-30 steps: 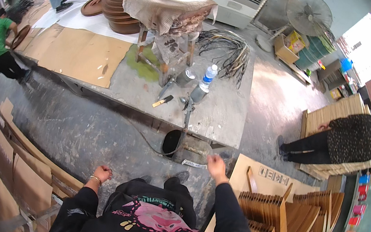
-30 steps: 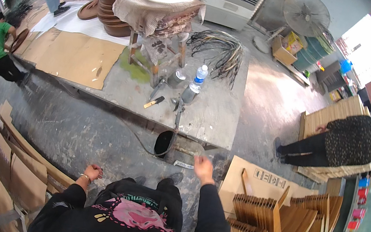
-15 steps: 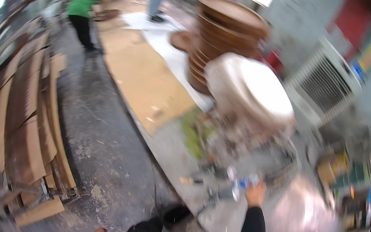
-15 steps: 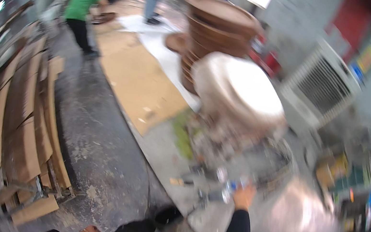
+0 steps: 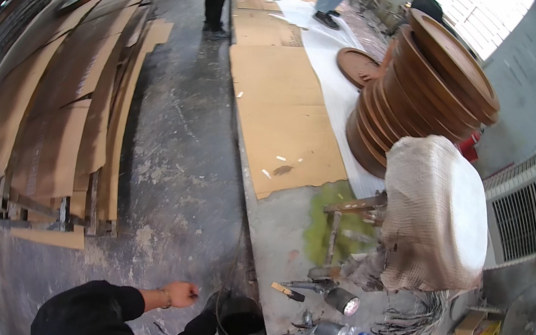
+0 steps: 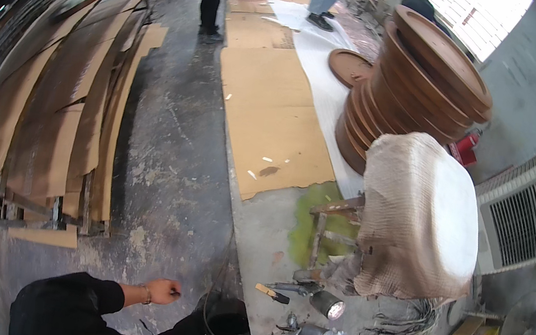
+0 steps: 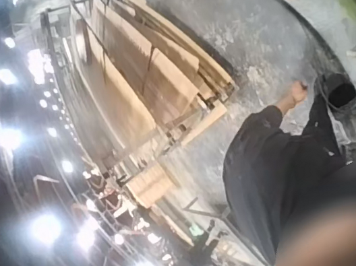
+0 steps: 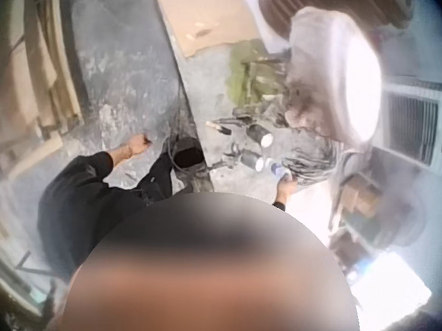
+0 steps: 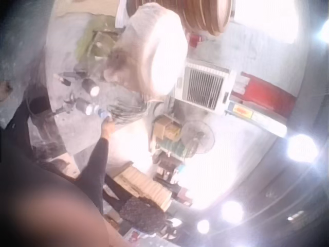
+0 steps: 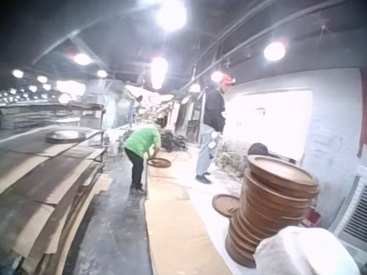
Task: The person repeatedly picks up round wooden trays, sprays their surfaces with a handheld spray gun, and stacks them on a workbench. The person also briefly walks to a rack and returns to continue spraying. Other workers are present in the background.
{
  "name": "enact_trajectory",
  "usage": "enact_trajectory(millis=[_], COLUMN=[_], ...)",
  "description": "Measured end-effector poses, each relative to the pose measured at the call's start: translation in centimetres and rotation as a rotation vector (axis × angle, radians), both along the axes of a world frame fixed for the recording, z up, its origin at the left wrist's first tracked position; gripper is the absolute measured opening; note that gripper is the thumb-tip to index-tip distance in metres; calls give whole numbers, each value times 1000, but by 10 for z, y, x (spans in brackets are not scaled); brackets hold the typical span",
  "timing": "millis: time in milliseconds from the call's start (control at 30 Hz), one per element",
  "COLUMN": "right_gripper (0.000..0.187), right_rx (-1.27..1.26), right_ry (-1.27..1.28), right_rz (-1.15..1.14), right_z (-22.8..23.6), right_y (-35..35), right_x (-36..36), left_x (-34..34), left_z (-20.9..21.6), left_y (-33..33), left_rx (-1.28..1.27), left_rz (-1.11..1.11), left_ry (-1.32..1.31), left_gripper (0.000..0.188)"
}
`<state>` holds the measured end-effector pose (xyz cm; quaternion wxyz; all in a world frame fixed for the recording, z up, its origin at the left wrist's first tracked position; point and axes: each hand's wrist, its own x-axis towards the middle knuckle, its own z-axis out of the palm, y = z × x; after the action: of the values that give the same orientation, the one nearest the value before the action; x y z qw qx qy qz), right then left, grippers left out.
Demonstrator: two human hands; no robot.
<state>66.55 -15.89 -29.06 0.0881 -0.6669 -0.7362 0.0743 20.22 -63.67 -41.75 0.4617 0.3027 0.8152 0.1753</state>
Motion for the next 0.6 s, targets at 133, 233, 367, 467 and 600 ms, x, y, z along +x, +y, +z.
enact_trajectory(millis=[133,233,367,467,600], right_gripper=[28,29,23,17,13], right_rx=[-69,-64,-410,-553,-438], right_ry=[-118,-56,117,370,498], right_rz=[289,623,671,681,780], right_z=[114,199,272,276,264], right_y=[-51,-106,-161,-195,-208], right_x=[-1,-25,-69,-102,-133], left_x=[43,86,140,143,143], left_z=[63,122,203,234,255], left_y=[85,141,175,171,154], left_rx=[293,600,1176,1159,940], left_rz=[-119,-226,-296,-524,-545], left_ry=[-239,-432,-277,-323,-553], left_gripper=[28,30,51,59,57])
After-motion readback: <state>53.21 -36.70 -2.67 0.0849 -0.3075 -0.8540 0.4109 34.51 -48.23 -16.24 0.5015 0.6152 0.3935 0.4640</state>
